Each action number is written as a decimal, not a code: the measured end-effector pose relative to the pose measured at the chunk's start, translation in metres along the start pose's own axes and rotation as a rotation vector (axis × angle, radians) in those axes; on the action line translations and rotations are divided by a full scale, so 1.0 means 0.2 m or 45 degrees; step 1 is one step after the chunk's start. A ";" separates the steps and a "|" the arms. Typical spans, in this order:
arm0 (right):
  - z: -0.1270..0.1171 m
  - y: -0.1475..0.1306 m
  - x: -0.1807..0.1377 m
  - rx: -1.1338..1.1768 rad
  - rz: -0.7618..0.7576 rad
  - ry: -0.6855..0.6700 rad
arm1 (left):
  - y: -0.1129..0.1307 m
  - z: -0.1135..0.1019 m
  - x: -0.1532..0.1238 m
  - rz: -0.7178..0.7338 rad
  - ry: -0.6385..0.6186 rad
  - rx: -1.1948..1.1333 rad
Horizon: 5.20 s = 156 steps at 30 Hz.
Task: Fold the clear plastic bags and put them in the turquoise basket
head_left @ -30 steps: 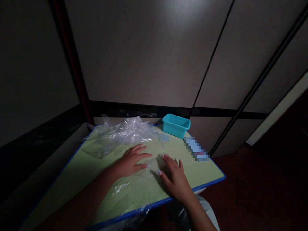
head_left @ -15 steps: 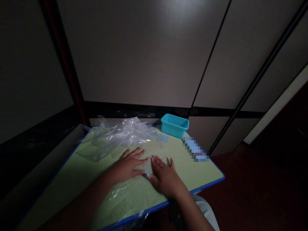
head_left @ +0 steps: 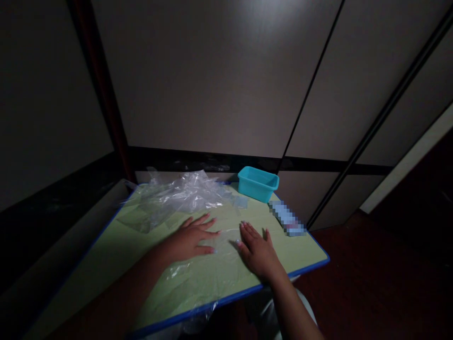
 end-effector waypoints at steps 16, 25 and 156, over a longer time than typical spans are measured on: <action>-0.02 -0.31 -0.48 -0.063 -0.624 -0.065 | -0.11 0.00 0.02 -0.091 0.102 0.094; 0.02 -0.47 -0.45 -0.017 -0.699 -0.133 | -0.12 0.00 0.03 -0.074 0.126 0.144; 0.08 -0.45 -0.41 0.092 -0.556 -0.136 | -0.02 -0.22 -0.03 0.059 0.496 -0.176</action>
Point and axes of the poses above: each hand's wrist, its own x-axis towards the middle knuckle, its own z-axis out of the palm, y = z × x, the point moved 7 cm from there along x, towards the middle knuckle
